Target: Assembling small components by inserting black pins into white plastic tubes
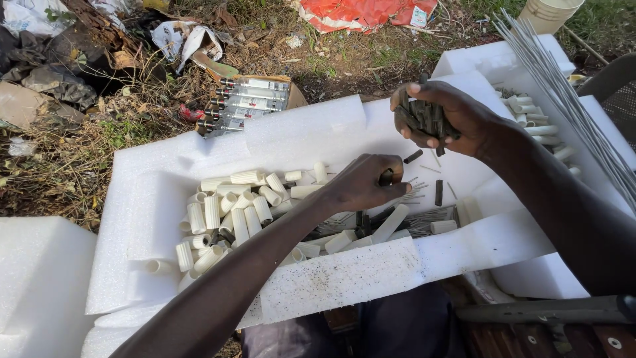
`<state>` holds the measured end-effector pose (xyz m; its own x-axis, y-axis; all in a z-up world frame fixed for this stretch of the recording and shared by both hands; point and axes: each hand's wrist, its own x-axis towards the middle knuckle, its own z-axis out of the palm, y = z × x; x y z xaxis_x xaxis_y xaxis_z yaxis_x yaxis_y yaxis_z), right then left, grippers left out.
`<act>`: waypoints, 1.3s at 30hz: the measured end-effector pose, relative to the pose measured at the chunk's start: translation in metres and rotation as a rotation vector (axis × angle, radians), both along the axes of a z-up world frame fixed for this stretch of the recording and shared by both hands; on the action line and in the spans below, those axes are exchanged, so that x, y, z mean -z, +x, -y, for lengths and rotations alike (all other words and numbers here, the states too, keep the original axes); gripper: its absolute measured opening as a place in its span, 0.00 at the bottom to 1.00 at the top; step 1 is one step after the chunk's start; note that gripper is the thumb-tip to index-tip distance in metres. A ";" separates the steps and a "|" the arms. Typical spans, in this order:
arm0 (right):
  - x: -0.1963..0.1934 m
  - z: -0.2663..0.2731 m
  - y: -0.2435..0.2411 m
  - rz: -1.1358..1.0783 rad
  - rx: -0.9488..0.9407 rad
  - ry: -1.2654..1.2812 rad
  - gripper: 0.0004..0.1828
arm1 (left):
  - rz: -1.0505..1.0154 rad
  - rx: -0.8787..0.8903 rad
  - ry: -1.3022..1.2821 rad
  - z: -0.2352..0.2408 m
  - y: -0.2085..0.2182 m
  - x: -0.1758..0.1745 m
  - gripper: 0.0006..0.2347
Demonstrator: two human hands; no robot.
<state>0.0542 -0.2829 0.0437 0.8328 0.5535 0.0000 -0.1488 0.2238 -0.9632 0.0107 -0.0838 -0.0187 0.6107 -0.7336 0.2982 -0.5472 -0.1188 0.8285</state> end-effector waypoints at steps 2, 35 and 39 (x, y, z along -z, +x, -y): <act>-0.004 -0.004 -0.006 0.041 0.016 -0.030 0.15 | 0.033 0.036 0.100 0.008 0.005 0.005 0.04; -0.016 -0.040 -0.024 -0.021 0.040 0.054 0.22 | -1.083 -0.262 -0.540 -0.005 -0.010 0.007 0.14; -0.022 -0.080 -0.031 -0.103 0.009 0.100 0.23 | -1.206 -0.177 -0.831 -0.013 -0.016 -0.008 0.21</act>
